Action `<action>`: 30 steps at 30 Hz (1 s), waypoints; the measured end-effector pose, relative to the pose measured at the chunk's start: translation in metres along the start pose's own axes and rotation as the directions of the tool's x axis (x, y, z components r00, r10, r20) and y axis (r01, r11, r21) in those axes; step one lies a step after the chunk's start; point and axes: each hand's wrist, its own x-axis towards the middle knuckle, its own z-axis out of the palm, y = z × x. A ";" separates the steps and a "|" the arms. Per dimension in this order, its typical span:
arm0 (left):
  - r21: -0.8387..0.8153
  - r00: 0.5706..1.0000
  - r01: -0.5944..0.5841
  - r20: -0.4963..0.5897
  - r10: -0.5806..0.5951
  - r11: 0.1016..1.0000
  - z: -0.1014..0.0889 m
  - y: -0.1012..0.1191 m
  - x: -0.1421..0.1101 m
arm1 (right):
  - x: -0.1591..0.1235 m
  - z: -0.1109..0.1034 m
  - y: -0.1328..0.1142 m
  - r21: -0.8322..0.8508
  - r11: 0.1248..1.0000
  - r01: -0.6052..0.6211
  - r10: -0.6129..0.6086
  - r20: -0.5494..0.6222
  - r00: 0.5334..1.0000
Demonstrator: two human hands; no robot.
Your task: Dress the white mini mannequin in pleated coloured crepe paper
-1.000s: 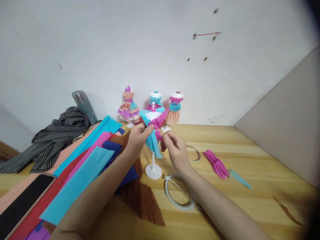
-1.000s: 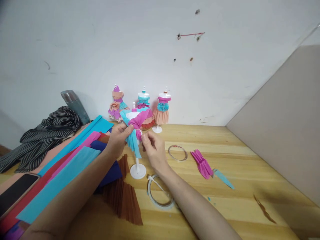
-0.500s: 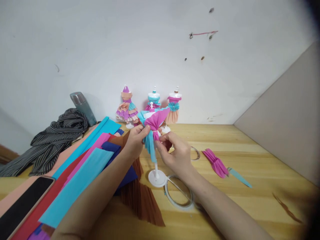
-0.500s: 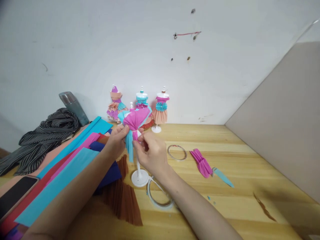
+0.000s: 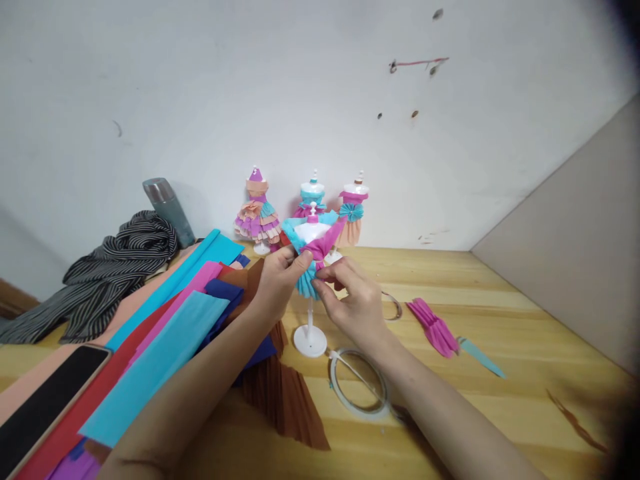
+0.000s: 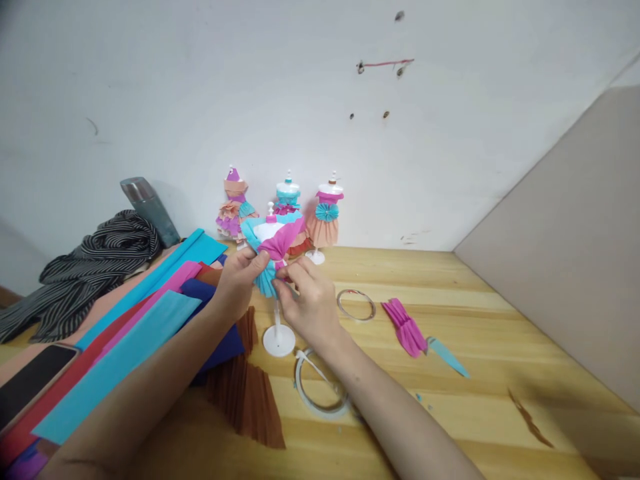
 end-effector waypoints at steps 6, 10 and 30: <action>0.075 0.997 -0.063 -0.035 0.065 0.995 0.000 0.000 -0.002 | -0.003 0.002 0.001 -0.066 0.997 -0.040 0.036 -0.050 0.998; 0.159 0.990 -0.120 -0.052 0.130 0.980 0.001 -0.001 -0.003 | -0.004 0.007 0.000 0.003 0.977 -0.211 0.211 -0.001 0.977; 0.049 0.995 -0.090 -0.046 0.093 0.995 0.003 -0.004 -0.003 | 0.009 -0.004 0.006 0.063 0.881 -0.470 0.444 0.237 0.864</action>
